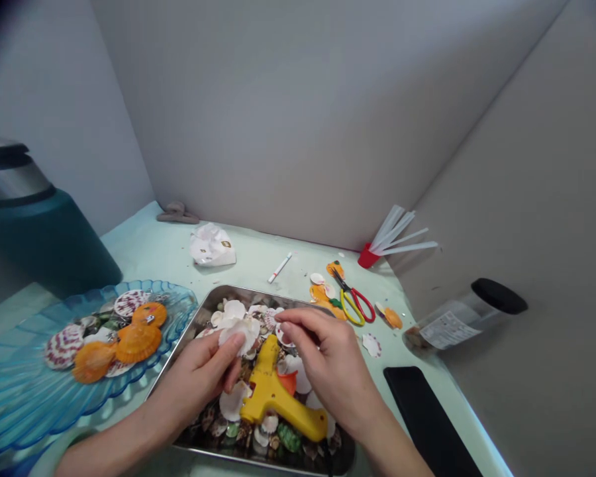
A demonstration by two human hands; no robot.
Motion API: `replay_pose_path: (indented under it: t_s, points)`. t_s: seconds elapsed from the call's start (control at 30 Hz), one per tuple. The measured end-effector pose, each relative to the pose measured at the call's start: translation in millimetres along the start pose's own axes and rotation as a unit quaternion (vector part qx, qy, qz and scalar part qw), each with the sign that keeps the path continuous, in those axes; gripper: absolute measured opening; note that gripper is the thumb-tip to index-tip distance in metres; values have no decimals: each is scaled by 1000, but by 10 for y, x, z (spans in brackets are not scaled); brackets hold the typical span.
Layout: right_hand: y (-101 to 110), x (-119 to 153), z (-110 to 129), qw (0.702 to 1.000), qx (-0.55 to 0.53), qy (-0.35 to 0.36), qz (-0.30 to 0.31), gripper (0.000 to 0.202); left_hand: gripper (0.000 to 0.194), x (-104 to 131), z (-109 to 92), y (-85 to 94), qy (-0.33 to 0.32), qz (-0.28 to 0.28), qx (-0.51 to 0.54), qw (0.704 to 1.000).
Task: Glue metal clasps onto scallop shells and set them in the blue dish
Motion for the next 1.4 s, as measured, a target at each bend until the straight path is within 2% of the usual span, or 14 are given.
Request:
replay_pose_path:
  t_s: [0.13, 0.3, 0.63, 0.87, 1.17, 1.27, 1.4]
  points:
    - [-164, 40, 39, 991, -127, -41, 22, 12, 54, -6, 20, -66, 16, 28, 37, 999]
    - [-257, 55, -6, 982, -179, -51, 20, 5, 58, -7, 78, -200, 20, 75, 61, 995]
    - [-363, 77, -59, 978, -199, -45, 39, 7, 57, 11, 26, -210, 1, 81, 40, 996]
    - [-374, 81, -112, 978, -198, -51, 29, 5, 53, 34, -35, -229, 1, 90, 48, 995]
    - [-384, 88, -117, 978, -199, -59, 34, 13, 53, 11, 64, -259, 20, 96, 69, 993]
    - [-309, 79, -74, 987, -155, -30, 9, 15, 56, 4, 101, -266, 29, 97, 69, 992]
    - [-179, 99, 129, 994, -65, 74, -41, 8, 56, 3, 112, -253, 26, 93, 78, 992]
Point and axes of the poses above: each hand's wrist, its own x-axis away from the middle knuckle, its own y-axis out of the back of the hand, z = x × y, the point moved 10 cm from there along -x, towards the middle knuckle, and after that the axes turned 10 degrees about -x, right-handed, at the moved point
